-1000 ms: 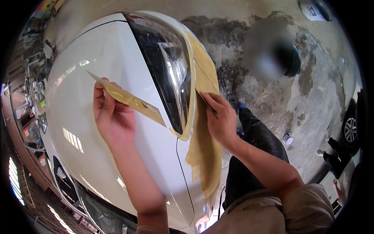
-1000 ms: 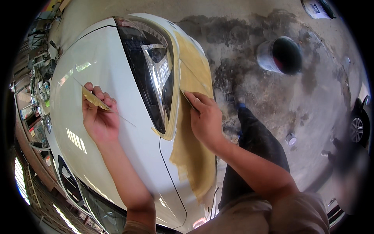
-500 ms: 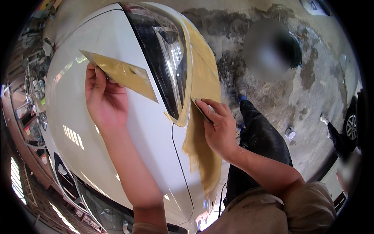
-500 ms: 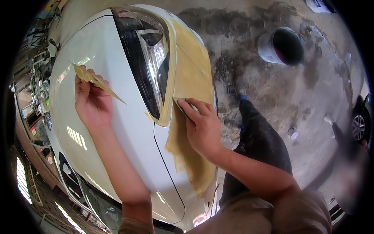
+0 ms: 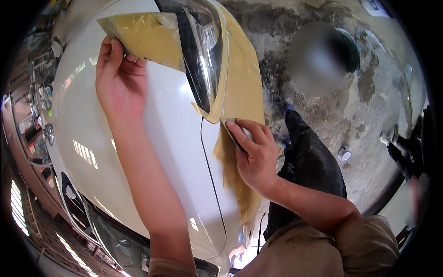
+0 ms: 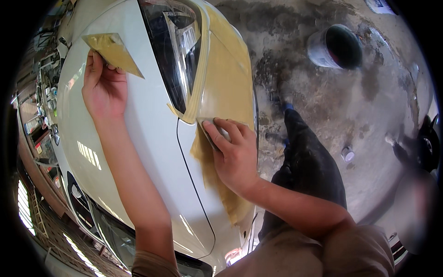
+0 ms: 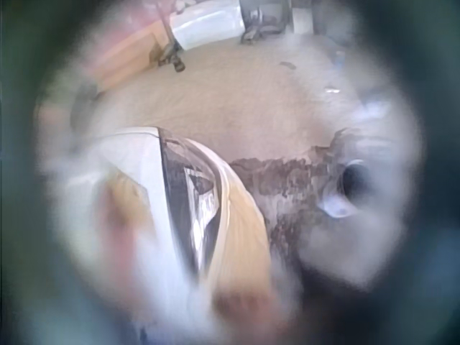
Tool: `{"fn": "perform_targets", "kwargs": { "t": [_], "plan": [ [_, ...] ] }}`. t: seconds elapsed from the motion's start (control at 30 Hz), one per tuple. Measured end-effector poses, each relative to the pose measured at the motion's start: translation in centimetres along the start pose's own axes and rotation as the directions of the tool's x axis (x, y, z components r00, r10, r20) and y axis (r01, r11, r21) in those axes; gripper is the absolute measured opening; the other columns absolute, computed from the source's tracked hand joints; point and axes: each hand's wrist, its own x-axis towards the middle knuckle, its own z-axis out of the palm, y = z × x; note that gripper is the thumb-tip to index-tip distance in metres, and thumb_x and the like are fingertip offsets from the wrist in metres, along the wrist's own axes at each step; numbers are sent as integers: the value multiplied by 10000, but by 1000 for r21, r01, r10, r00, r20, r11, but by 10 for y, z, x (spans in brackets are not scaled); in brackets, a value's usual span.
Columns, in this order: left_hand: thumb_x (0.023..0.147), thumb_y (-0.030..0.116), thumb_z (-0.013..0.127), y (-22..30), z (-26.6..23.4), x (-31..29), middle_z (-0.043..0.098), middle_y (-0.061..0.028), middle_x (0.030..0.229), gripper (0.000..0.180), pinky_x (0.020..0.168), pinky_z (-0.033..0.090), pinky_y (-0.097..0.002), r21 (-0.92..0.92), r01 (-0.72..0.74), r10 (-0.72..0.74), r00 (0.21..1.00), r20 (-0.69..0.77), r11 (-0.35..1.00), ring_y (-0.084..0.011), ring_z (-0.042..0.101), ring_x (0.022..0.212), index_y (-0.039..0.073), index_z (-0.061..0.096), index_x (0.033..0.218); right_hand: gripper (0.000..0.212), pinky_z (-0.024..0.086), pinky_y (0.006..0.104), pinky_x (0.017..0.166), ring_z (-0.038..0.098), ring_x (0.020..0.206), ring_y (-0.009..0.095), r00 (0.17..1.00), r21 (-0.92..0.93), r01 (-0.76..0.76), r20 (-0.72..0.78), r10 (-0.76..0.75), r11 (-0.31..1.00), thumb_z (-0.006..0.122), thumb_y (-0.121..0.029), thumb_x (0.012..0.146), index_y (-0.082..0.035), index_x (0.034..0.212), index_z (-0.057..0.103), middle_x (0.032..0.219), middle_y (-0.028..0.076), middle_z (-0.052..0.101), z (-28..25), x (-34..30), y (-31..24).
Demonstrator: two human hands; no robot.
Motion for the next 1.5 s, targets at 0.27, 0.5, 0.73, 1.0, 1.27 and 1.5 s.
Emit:
{"fn": "perform_targets", "kwargs": {
  "t": [0.27, 0.5, 0.73, 1.0, 1.27, 1.5],
  "plan": [
    [987, 83, 558, -1, -4, 1, 648, -60, 942, 175, 772, 530, -293, 24, 0, 0, 1000, 12, 1000, -111, 563, 730, -17, 539, 1129, 634, 425, 443, 901, 549, 1084, 332, 993, -56, 115, 34, -113, 992, 653, 6, 651, -164, 1262, 649, 1234, 78, 608, 3, -33, -6],
    [988, 83, 555, -2, -3, 4, 650, -62, 944, 156, 766, 520, -288, 45, 2, -4, 999, 40, 999, -115, 555, 725, -9, 546, 1113, 640, 414, 463, 916, 537, 1098, 334, 977, -29, 193, 94, -189, 981, 689, -54, 644, -156, 1274, 633, 1231, 78, 598, -6, -58, -10],
    [987, 52, 545, -2, -2, -3, 638, -77, 1054, 158, 794, 486, -264, 50, -25, 27, 999, -41, 998, -124, 571, 844, -7, 532, 1133, 555, 432, 430, 929, 591, 1033, 242, 908, 122, 98, 396, -139, 988, 697, -48, 682, -183, 1220, 683, 1160, 30, 648, -52, -68, -15],
    [982, 49, 541, 2, -2, -11, 586, -90, 1026, 287, 805, 509, -291, 68, 15, -16, 1000, 9, 998, -159, 593, 870, -9, 487, 1258, 393, 464, 323, 574, 540, 540, 205, 918, 310, -394, 90, 386, 865, 498, -16, 861, -96, 1192, 695, 709, 178, 614, -51, 109, 78],
    [954, 42, 578, 4, -3, -12, 578, -104, 975, 326, 759, 523, -304, 26, 57, -56, 998, -17, 998, -181, 600, 804, 17, 471, 1262, 394, 413, 319, 556, 470, 571, 156, 884, 279, -467, 131, 449, 839, 496, -42, 867, -89, 1206, 691, 635, 84, 520, -17, 154, 82],
    [954, 32, 573, 4, 6, -12, 578, -99, 964, 326, 739, 510, -325, 35, 57, -57, 998, -25, 998, -183, 593, 806, 21, 474, 1264, 410, 495, 424, 857, 635, 947, 382, 919, 240, -382, -7, 395, 893, 484, -20, 852, -74, 1209, 679, 1044, 215, 661, 10, 146, 79]
  ]
}}
